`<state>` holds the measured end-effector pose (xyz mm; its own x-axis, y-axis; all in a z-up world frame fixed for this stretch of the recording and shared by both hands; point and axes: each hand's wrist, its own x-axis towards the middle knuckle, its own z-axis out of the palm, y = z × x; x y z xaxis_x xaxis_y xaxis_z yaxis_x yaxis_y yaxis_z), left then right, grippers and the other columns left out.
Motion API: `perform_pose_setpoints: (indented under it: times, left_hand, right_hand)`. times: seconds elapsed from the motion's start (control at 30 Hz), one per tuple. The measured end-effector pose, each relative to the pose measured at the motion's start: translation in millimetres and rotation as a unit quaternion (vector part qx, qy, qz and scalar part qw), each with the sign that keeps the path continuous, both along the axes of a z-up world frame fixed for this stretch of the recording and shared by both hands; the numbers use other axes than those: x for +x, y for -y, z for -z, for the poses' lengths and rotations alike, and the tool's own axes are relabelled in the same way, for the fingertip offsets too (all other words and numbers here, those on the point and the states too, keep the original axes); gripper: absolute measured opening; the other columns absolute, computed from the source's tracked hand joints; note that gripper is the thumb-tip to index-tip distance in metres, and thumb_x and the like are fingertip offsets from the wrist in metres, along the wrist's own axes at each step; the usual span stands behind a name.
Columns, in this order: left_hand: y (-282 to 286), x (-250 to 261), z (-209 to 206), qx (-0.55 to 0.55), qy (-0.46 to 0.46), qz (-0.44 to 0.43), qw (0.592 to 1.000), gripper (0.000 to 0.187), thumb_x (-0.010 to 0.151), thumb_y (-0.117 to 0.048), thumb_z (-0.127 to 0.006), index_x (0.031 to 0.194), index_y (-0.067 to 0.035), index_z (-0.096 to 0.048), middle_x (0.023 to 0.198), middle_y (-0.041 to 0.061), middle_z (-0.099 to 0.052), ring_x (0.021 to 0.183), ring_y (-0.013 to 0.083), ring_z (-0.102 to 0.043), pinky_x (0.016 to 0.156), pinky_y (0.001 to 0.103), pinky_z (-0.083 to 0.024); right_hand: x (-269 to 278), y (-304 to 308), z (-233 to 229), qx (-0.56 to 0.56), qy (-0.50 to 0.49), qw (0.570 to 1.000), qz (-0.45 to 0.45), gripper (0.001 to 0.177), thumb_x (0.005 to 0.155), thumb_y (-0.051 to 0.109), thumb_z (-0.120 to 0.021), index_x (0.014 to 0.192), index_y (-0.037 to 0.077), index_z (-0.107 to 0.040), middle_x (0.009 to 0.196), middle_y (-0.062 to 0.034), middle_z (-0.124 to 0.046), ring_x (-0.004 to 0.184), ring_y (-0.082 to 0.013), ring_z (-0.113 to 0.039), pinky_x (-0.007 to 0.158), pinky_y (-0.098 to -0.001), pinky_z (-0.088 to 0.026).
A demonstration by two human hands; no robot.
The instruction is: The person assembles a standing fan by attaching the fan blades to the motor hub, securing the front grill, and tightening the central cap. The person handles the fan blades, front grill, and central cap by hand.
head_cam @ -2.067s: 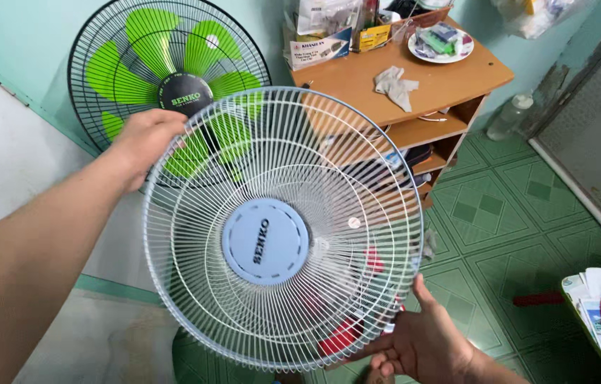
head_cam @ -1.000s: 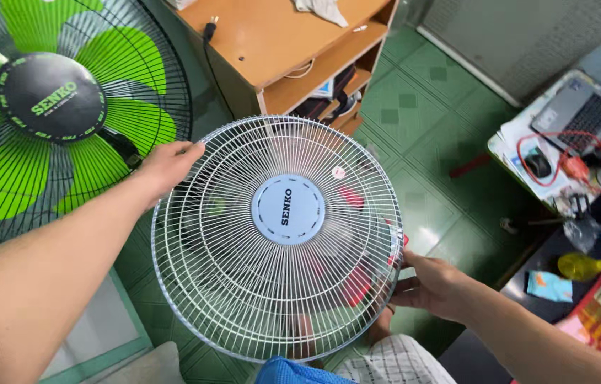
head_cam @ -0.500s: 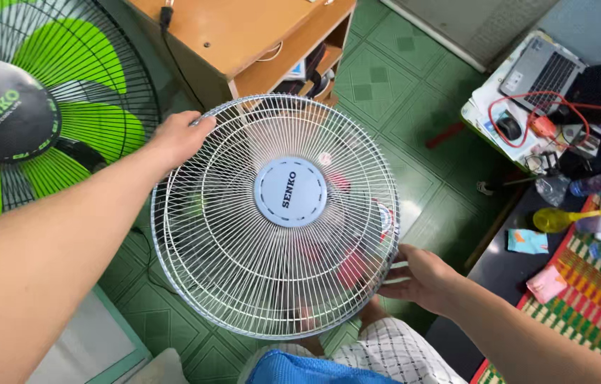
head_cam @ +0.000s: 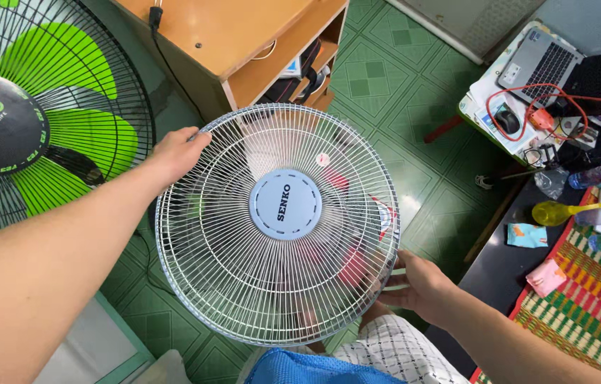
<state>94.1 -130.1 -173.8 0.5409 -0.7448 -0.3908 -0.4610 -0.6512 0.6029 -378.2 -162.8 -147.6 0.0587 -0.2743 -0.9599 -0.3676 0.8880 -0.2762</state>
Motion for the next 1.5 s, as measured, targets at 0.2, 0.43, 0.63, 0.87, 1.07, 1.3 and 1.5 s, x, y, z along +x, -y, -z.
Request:
perform_pose_setpoints:
  times: [0.2, 0.43, 0.63, 0.87, 1.07, 1.3, 1.5]
  left_hand:
    - [4, -4, 2, 0.006, 0.000, 0.011, 1.000, 0.070, 0.095, -0.053, -0.055, 0.146, -0.005, -0.055, 0.144, 0.020, -0.060, 0.134, 0.0334, -0.056, 0.111, 0.041, -0.044]
    - [7, 3, 3, 0.012, -0.008, 0.013, 1.000, 0.070, 0.096, -0.052, -0.055, 0.149, -0.006, -0.052, 0.147, 0.019, -0.057, 0.136, 0.0329, -0.055, 0.111, 0.041, -0.044]
    - [8, 1, 0, 0.019, -0.009, 0.012, 1.000, 0.070, 0.097, -0.052, -0.056, 0.149, -0.007, -0.051, 0.147, 0.018, -0.057, 0.135, 0.0319, -0.056, 0.110, 0.040, -0.044]
    - [10, 9, 8, 0.008, 0.004, 0.035, 0.999, 0.070, 0.095, -0.053, -0.058, 0.146, -0.005, -0.055, 0.143, 0.019, -0.060, 0.132, 0.0331, -0.057, 0.109, 0.041, -0.044]
    - [18, 15, 17, 0.015, 0.018, 0.042, 0.999, 0.068, 0.095, -0.053, -0.057, 0.145, -0.007, -0.056, 0.140, 0.019, -0.062, 0.130, 0.0333, -0.060, 0.108, 0.041, -0.046]
    - [15, 19, 29, 0.021, 0.009, 0.027, 0.999, 0.066, 0.098, -0.055, -0.049, 0.146, -0.010, -0.056, 0.145, 0.018, -0.059, 0.136, 0.0353, -0.054, 0.112, 0.042, -0.041]
    - [-38, -2, 33, -0.021, 0.061, -0.001, 0.998, 0.071, 0.106, -0.052, -0.039, 0.153, 0.001, -0.039, 0.149, 0.029, -0.049, 0.140, 0.0430, -0.045, 0.116, 0.046, -0.035]
  right_hand:
    - [-2, 0, 2, 0.006, 0.001, 1.000, -0.009, 0.047, 0.109, 0.038, -0.029, 0.123, 0.000, -0.052, 0.117, -0.0241, -0.060, 0.109, -0.0356, -0.066, 0.101, -0.0490, -0.056]
    - [2, 1, 6, 0.016, 0.019, 1.000, -0.015, 0.046, 0.107, 0.034, -0.029, 0.122, -0.001, -0.054, 0.118, -0.0244, -0.061, 0.106, -0.0372, -0.068, 0.102, -0.0515, -0.055]
    - [6, -1, 0, 0.011, 0.004, 1.000, -0.012, 0.047, 0.107, 0.036, -0.031, 0.123, -0.001, -0.054, 0.121, -0.0254, -0.063, 0.109, -0.0368, -0.068, 0.101, -0.0498, -0.055]
    - [11, -2, -6, 0.025, -0.016, 1.000, -0.004, 0.047, 0.107, 0.037, -0.029, 0.125, -0.001, -0.050, 0.122, -0.0286, -0.062, 0.111, -0.0409, -0.069, 0.102, -0.0514, -0.057]
    - [10, 0, -6, 0.027, 0.008, 1.000, -0.012, 0.051, 0.106, 0.038, -0.028, 0.124, -0.002, -0.053, 0.123, -0.0277, -0.061, 0.109, -0.0393, -0.070, 0.101, -0.0512, -0.058]
    - [10, 4, -10, 0.033, 0.027, 0.999, 0.006, 0.047, 0.104, 0.034, -0.031, 0.122, -0.004, -0.053, 0.121, -0.0271, -0.061, 0.106, -0.0415, -0.069, 0.099, -0.0528, -0.058]
    - [15, 7, -18, 0.057, -0.010, 0.998, 0.001, 0.048, 0.107, 0.039, -0.031, 0.127, 0.000, -0.051, 0.126, -0.0271, -0.059, 0.115, -0.0386, -0.067, 0.102, -0.0523, -0.056]
